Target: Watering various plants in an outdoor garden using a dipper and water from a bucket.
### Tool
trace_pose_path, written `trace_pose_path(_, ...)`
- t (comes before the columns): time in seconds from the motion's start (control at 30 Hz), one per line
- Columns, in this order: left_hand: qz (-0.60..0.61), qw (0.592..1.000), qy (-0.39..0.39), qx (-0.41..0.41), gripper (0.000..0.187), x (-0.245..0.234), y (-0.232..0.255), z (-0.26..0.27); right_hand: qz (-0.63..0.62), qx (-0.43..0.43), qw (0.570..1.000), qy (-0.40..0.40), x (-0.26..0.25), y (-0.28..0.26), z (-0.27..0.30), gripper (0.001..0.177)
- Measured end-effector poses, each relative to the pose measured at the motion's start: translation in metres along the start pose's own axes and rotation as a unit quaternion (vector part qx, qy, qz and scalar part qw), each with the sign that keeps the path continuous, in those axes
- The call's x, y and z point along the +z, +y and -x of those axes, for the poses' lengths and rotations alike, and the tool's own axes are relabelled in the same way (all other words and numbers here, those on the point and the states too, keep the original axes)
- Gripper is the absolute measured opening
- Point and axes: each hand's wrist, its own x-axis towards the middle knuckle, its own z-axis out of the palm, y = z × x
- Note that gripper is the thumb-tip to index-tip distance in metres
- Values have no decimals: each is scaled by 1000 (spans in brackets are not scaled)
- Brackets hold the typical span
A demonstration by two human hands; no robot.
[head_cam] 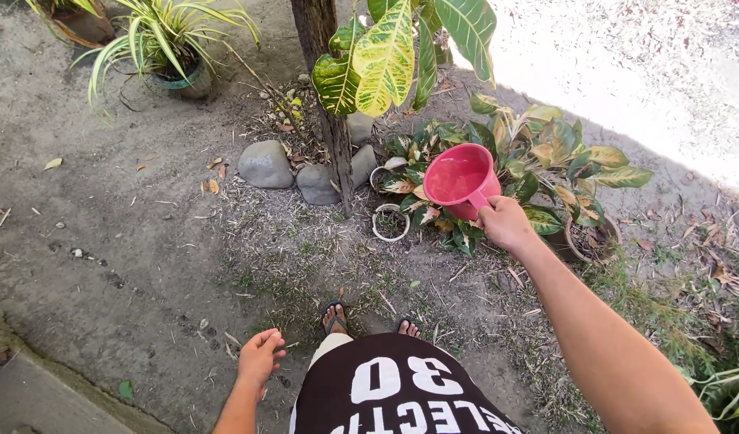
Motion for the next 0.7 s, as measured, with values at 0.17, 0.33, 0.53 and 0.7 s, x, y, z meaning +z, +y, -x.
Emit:
trace_pose_path(0.17, -1, 1000, 10, -5, 32, -3, 1, 8, 99, -8, 995, 2, 0, -9, 0, 24)
trace_pose_path(0.33, 3, 1000, 11, -4, 33, -4, 3, 9, 121, -19, 992, 3, 1, -18, 0, 25)
trace_pose_path(0.53, 1, 1000, 12, -4, 33, -5, 5, 8, 147, -26, 989, -3, 2, -22, -5, 27)
trace_pose_path(0.7, 4, 1000, 11, -4, 32, -5, 6, 8, 156, -41, 987, -6, 2, -22, -5, 28)
